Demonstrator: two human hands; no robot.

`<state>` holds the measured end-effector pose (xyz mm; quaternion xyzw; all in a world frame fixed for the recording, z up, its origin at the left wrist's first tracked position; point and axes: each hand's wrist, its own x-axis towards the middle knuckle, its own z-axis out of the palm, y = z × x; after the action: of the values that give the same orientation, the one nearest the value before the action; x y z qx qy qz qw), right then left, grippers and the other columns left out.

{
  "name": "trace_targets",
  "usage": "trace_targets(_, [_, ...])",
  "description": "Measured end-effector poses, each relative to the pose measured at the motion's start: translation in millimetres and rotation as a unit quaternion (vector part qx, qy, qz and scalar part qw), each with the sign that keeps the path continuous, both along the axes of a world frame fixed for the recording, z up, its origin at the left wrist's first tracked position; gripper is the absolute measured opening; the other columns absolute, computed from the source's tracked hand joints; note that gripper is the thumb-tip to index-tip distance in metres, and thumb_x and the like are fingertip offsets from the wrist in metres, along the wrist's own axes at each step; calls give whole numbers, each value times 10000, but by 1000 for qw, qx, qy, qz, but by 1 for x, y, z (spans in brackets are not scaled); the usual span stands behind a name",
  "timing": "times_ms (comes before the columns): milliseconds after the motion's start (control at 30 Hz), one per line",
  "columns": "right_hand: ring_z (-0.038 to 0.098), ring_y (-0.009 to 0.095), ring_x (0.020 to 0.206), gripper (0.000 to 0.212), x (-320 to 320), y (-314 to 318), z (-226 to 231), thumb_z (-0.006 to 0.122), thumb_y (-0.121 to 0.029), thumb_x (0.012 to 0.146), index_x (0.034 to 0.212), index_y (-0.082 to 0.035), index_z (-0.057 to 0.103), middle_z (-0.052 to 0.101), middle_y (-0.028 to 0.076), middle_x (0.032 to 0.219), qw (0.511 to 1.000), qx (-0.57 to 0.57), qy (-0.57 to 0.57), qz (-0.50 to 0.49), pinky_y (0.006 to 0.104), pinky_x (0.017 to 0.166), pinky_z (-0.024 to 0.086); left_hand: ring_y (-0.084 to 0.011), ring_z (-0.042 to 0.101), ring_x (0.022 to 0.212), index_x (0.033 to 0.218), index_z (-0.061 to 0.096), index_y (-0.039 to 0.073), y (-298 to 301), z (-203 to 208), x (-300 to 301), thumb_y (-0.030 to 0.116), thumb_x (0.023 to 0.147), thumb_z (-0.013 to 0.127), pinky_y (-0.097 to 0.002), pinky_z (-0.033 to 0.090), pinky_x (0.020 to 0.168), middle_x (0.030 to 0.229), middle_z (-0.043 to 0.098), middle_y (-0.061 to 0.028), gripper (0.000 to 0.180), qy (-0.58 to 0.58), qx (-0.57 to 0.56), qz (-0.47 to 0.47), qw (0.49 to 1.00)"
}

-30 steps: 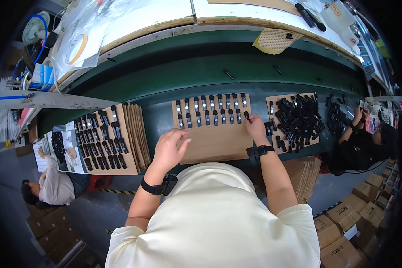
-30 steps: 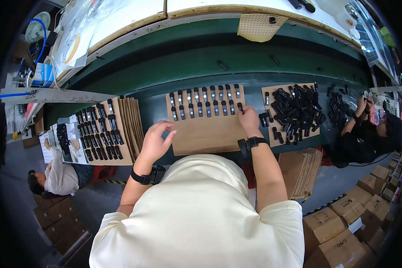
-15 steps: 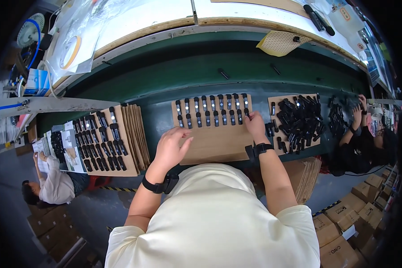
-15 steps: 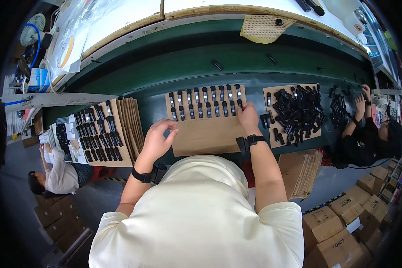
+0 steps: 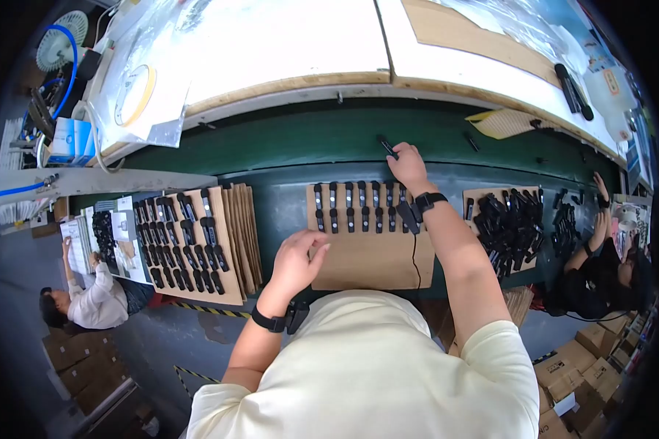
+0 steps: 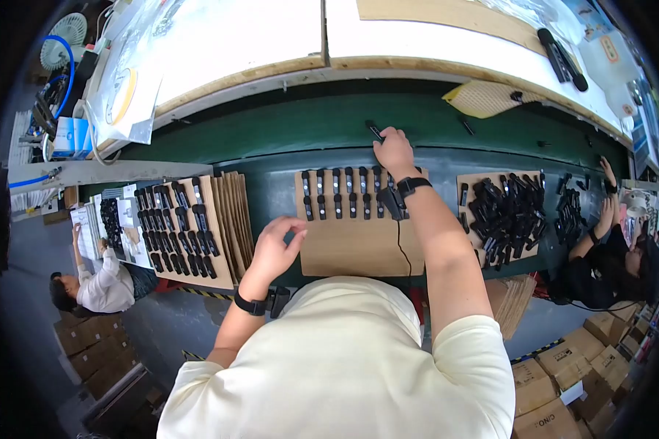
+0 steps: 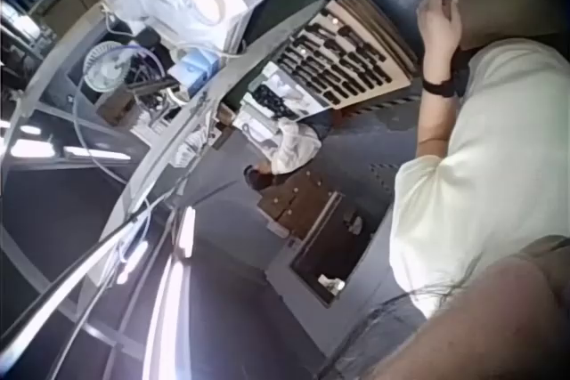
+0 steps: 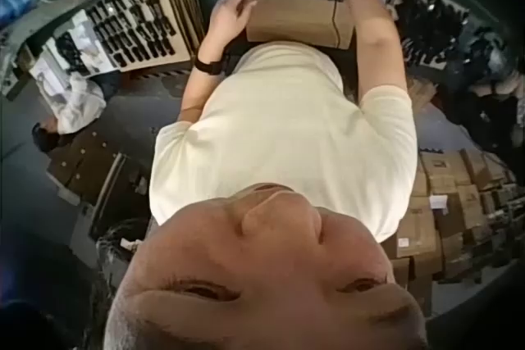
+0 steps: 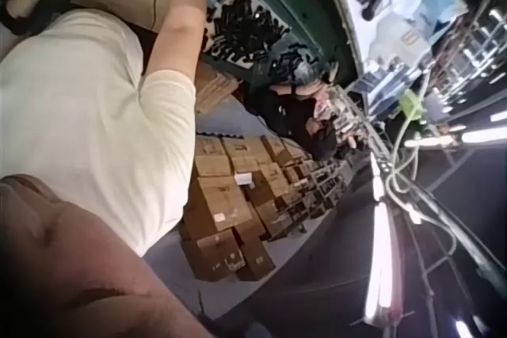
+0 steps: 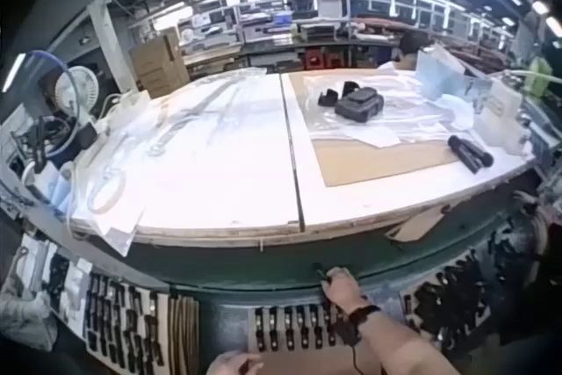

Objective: The person picks up a microphone from a cardboard sheet, turns it over by hand, and presses its buttons before placing it back and repeating the process.

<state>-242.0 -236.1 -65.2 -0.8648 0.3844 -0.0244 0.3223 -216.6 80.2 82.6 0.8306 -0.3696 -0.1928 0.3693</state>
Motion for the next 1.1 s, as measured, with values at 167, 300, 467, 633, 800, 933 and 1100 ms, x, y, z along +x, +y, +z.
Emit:
trace_targets(167, [581,344,1079,312,43,1,-16,691,-200,805,1062,-53,591,604,154,1060,992,-35,125,5,421,900,491,-272,642,792,965,642,5,23,-14,7,19,813,671,-338,508,715,849,633,-130,156,26,21,42,999])
trace_targets(300, [593,368,1049,320,47,-4,-21,687,-193,815,1079,-47,579,619,157,1042,984,-45,162,62,428,879,493,-255,641,785,963,641,6,29,-15,12,9,811,674,-331,508,709,848,630,-126,156,34,10,64,997])
trace_targets(467, [623,244,870,260,22,27,22,670,-107,847,1075,-38,568,632,91,969,976,130,-59,166,351,756,498,-284,635,850,1041,618,-1,8,-9,18,22,808,689,-347,504,788,912,631,-133,245,1,-43,55,998])
trace_targets(633, [505,113,714,242,-36,87,178,670,-11,840,1076,-39,622,589,42,901,924,274,-147,222,250,646,441,-314,627,939,1111,588,-13,-25,35,19,46,793,716,-374,469,942,1014,642,-121,348,-36,-165,116,979])
trace_targets(800, [518,145,716,272,-89,114,234,702,13,792,1055,-29,643,590,65,902,898,181,-289,279,248,639,444,-293,630,924,1065,615,-2,-20,71,2,48,759,745,-424,444,992,980,657,-115,336,34,-214,-47,975])
trace_targets(933, [525,162,721,295,-114,127,251,714,31,766,1049,-15,644,589,82,901,881,150,-343,289,257,637,449,-256,632,873,1025,633,16,-11,88,-18,42,734,764,-468,442,988,915,659,-108,321,-37,-266,-92,959])
trace_targets(1100, [530,162,730,311,-136,139,264,714,51,754,1051,-4,643,591,90,902,871,124,-368,300,263,645,452,-223,628,812,991,638,31,-1,102,-37,21,706,773,-496,436,984,858,650,-86,316,-74,-295,-112,946])
